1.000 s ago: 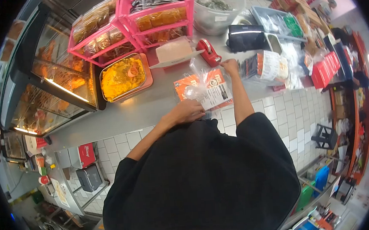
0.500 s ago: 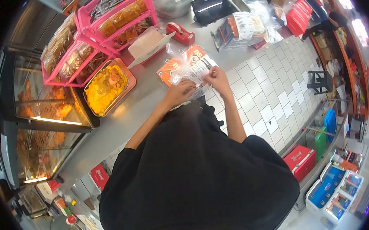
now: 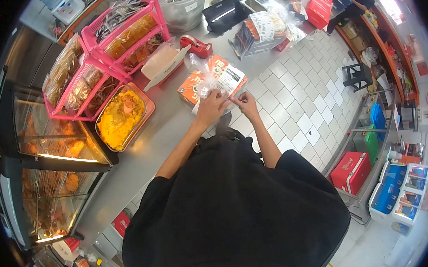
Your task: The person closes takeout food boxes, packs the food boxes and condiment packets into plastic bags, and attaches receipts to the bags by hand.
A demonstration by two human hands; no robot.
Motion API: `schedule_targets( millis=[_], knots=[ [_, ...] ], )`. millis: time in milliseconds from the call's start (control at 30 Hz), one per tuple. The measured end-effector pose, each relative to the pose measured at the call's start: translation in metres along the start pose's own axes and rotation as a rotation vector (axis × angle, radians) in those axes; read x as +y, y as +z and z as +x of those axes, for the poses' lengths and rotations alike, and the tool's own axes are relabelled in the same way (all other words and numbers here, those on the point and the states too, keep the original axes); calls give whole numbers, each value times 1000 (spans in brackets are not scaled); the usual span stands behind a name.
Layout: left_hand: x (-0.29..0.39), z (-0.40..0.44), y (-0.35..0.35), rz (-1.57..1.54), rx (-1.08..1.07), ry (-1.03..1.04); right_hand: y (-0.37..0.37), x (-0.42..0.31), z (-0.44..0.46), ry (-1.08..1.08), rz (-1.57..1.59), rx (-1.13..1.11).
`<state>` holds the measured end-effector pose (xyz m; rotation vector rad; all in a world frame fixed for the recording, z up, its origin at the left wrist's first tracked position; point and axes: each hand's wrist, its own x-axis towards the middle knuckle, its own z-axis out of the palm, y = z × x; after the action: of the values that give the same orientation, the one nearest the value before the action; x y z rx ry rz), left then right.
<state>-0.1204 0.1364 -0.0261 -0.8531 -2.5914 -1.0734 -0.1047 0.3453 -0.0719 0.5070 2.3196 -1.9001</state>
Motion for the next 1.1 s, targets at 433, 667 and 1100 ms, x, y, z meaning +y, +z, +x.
schedule_targets(
  millis=[433, 667, 1100],
  knots=[
    [-22, 30, -45, -32, 391, -241, -28, 74, -57, -76, -348, 373],
    [-76, 37, 16, 56, 266, -126, 19, -116, 47, -882, -715, -235],
    [-68, 36, 10, 3, 199, -94, 15, -143, 96, -782, -783, -614]
  ],
)
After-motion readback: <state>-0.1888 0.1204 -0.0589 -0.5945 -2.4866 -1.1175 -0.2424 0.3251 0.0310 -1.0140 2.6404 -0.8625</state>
